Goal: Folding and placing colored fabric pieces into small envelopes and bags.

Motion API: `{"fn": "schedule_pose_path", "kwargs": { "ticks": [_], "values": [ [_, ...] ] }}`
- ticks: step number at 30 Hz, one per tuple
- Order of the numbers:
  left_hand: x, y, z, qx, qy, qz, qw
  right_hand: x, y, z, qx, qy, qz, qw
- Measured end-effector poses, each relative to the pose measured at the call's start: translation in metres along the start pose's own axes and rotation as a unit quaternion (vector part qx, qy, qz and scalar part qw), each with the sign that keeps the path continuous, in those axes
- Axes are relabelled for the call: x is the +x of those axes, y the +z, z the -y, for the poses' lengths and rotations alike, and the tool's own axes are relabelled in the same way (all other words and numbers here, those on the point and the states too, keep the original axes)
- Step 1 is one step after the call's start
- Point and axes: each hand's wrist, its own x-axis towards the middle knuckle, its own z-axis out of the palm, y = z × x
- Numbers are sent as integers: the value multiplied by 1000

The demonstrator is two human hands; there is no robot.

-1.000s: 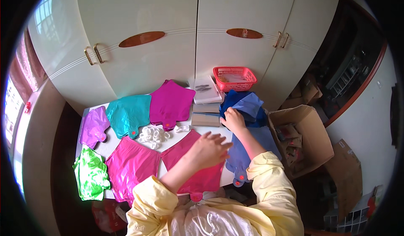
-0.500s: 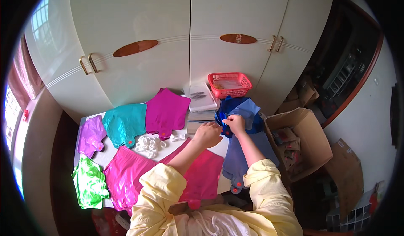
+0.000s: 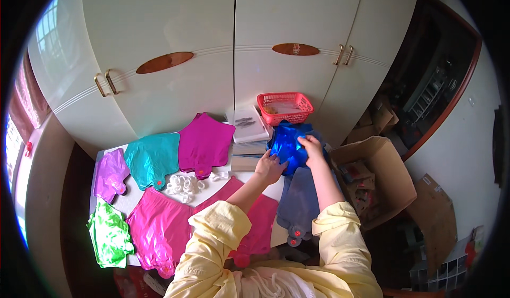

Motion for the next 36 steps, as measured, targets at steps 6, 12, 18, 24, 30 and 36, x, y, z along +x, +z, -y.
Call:
{"fn": "schedule_pose_path", "kwargs": {
  "ticks": [6,12,18,24,30,36],
  "values": [
    [0,11,0,20,-2,-14,1000,23,-35,53,129,-38,-77,988],
    [7,8,-7,8,-3,8,1000,37,-106,146,36,-240,-167,956],
    [-6,-11,-8,-9,-33,16,999,-27,-7,221,-328,-452,-152,815],
    [-48,-69,35,-24,-77,-15,997,-39,150,168,-512,-636,59,575],
    [-163,-124,125,-41,-217,4,975,-36,256,11,-617,-638,288,360],
    [-272,-113,186,-35,-309,-38,950,-67,282,-80,-618,-479,374,499]
  ]
}}
